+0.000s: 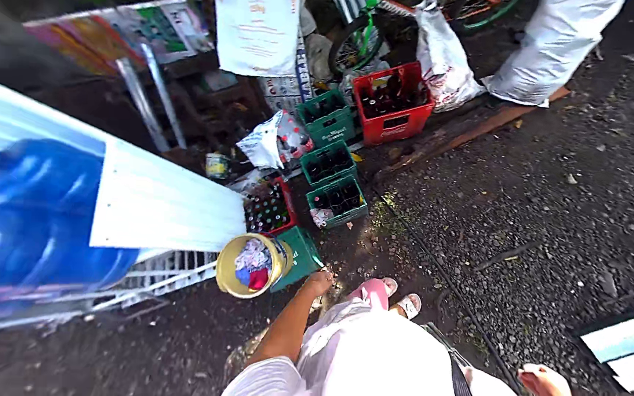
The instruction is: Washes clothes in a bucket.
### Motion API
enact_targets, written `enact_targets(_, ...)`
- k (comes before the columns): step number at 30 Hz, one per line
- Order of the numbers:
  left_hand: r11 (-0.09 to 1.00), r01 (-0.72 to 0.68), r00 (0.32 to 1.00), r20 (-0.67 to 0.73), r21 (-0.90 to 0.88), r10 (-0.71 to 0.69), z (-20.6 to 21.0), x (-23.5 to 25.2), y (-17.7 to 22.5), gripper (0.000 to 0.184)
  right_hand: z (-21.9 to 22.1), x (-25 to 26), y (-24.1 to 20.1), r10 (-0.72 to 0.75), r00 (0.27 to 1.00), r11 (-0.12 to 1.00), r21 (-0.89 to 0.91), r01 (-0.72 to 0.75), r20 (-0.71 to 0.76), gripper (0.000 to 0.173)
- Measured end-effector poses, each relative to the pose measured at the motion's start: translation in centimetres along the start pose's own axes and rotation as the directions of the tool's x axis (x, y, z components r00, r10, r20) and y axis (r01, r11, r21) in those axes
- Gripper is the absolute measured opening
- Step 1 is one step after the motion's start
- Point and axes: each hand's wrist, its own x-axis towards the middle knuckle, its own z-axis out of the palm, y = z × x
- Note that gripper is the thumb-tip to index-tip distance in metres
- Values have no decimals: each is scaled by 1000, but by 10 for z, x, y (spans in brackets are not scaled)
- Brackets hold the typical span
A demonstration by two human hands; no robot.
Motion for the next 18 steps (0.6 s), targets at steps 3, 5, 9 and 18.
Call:
enact_targets(3,991,56,998,-28,-121,-60,21,-19,-36,50,-5,52,-79,-28,997,999,46,25,68,22)
enact_targets(5,977,87,994,-45,-194,-97,33,-28,-61,50,4,56,-138,-153,985,988,-9,154,81,22)
enact_targets(9,947,105,988,-78,-302,-134,52,-36,-113,49,63,27,-236,-284,948,944,-133,302,141,22)
enact_targets(18,833,-53,934,-323,-550,-154,-6,-3,-246,40,260,-108,-315,-357,871,733,-477,486,338,27)
